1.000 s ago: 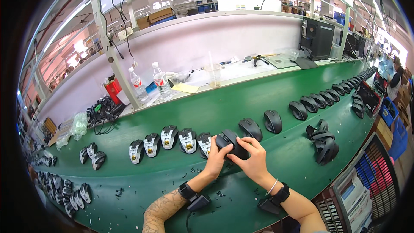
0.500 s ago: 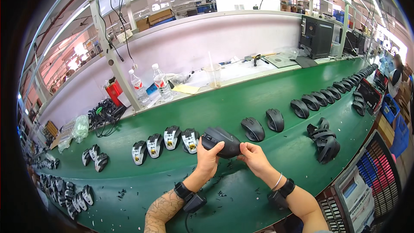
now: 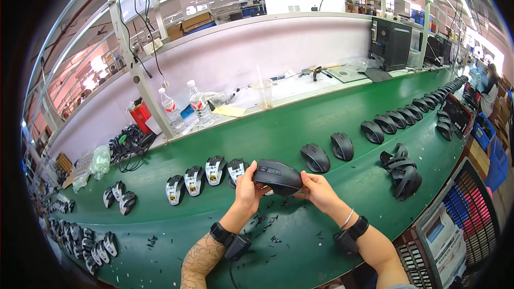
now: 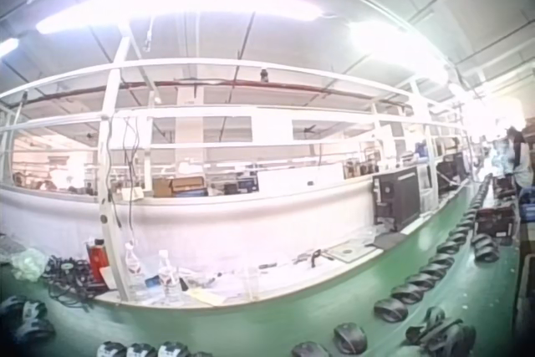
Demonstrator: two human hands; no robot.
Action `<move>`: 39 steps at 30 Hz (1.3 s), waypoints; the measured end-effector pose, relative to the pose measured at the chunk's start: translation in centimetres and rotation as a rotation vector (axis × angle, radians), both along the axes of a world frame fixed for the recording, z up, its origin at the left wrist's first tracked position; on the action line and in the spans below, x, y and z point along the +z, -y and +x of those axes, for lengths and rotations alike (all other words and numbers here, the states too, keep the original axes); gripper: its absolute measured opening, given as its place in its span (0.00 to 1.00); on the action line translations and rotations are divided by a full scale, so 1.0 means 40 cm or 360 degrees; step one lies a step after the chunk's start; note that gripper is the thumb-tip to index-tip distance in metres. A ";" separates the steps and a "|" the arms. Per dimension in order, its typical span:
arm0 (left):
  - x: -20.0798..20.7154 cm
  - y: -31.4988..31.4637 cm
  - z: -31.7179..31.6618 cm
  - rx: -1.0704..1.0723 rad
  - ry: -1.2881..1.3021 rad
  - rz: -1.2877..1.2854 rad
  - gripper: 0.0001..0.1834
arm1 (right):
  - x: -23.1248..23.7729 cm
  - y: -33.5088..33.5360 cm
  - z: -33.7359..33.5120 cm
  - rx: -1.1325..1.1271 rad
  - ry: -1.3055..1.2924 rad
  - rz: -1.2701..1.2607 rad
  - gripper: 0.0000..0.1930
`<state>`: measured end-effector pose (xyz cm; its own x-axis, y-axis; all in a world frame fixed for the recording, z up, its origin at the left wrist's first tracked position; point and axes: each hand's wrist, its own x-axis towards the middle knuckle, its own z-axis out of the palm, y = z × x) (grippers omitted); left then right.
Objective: The person assembles computer mice by hand at a factory workstation. They pick up a mouse body and a shell, fit them together, and place the completed unit on the table. The process is repeated for multiple units, with the person occasionally retrieving parts from a nearby bin.
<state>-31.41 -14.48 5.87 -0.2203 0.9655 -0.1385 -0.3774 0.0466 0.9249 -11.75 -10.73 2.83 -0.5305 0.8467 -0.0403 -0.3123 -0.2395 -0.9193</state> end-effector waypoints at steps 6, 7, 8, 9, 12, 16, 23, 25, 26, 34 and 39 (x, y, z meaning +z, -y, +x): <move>0.014 0.013 0.020 -0.0364 -0.0242 0.0010 0.47 | -0.033 -0.024 0.014 0.0070 -0.0414 -0.0510 0.18; 0.008 0.017 0.026 -0.0419 -0.0247 0.0079 0.44 | -0.038 -0.026 0.013 0.0060 -0.0450 -0.0573 0.18; 0.006 0.019 0.033 -0.0456 -0.0413 0.0097 0.42 | -0.042 -0.028 0.013 0.0050 -0.0486 -0.0636 0.17; 0.005 0.023 0.042 -0.0493 -0.0580 0.0116 0.40 | -0.045 -0.028 0.012 0.0038 -0.0522 -0.0698 0.17; 0.000 0.035 0.073 -0.0459 -0.0650 0.0265 0.26 | -0.035 -0.017 0.010 0.0024 -0.0476 -0.0675 0.18; -0.010 0.022 0.082 -0.0424 -0.0544 0.0280 0.20 | -0.033 -0.025 0.023 -0.0094 -0.0262 -0.0480 0.20; -0.033 -0.058 0.078 -0.0447 -0.0307 0.0010 0.17 | 0.031 -0.107 0.148 -0.1441 0.1726 0.1352 0.10; -0.055 -0.104 0.078 -0.0503 -0.0439 -0.0122 0.17 | 0.040 -0.136 0.248 -0.1737 0.2194 0.1396 0.10; -0.059 -0.121 0.083 -0.0530 -0.0477 -0.0174 0.17 | 0.041 -0.148 0.297 -0.1789 0.2338 0.1266 0.12; -0.040 -0.133 0.051 -0.0441 -0.1598 -0.0111 0.20 | -0.023 -0.166 0.506 -0.1809 0.2980 0.0725 0.14; -0.076 -0.125 0.068 -0.0209 -0.2624 0.0230 0.19 | -0.020 -0.158 0.578 -0.1596 0.2912 0.0540 0.14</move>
